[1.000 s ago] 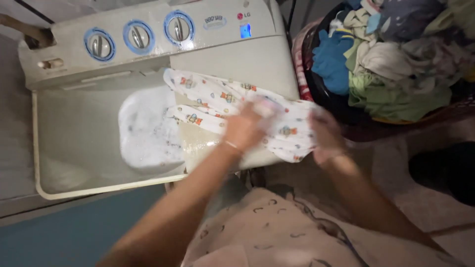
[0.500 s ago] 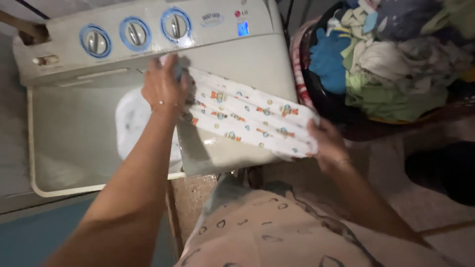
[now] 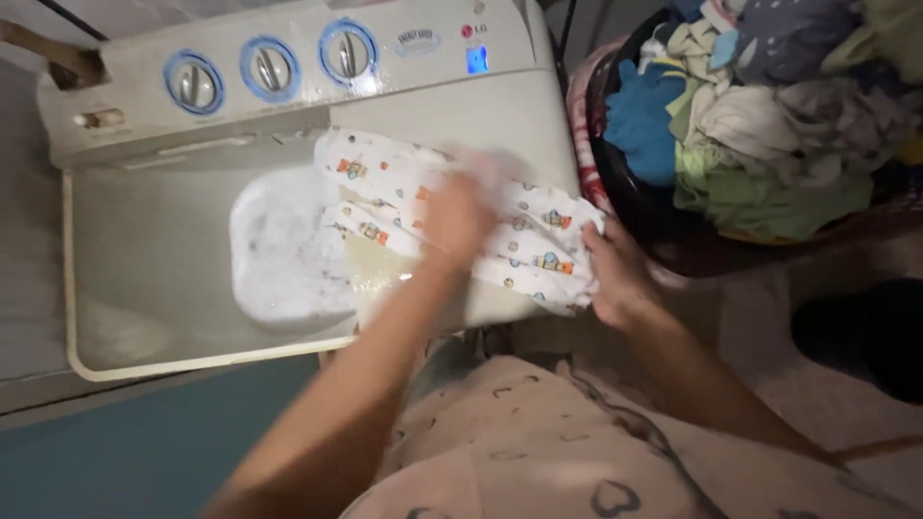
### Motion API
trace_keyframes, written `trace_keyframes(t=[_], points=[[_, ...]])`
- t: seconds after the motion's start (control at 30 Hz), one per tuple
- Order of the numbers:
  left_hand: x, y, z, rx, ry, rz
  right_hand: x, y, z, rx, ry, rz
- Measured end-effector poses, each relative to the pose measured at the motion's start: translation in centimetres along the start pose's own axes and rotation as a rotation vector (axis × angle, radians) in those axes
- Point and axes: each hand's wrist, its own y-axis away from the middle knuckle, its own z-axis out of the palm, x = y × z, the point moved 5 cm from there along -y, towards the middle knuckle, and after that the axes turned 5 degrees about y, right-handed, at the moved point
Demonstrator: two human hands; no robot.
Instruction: Hand wash pieces of baby clothing over a twin-tub washing machine basin using a brush and soap.
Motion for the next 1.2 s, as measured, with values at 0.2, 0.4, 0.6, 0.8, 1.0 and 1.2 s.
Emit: trace_keyframes(t=[0.2,0.4,0.6,0.8,1.0,1.2], points=[[1.4,-3.3,-7.7,-0.098,-0.011,0.028,-2.9,-0.4,-2.4,0.053,-0.210,-0.172],[2.8,1.6,0.1,0.107,-0.059,0.206,1.4,-4.3,-2.1,-0.239,-0.302,0.091],[2.7,-3.0,-10.7,-0.063,-0.087,-0.106,-1.4,0.2,0.0,-0.395,-0.568,0.115],[1.4,-3.2,-10.8,-0.092,-0.043,-0.126,-2.2,-1.3,-0.1,-0.165,-0.545,0.189],[0.8,-1.9,-8.5,0.111,-0.039,-0.104,-1.2,0.8,0.0,-0.116,-0.522,0.127],[0.3,0.3,-0.8,-0.216,0.007,-0.022,-1.3,-0.7,-3.0,-0.142,-0.411,-0.113]])
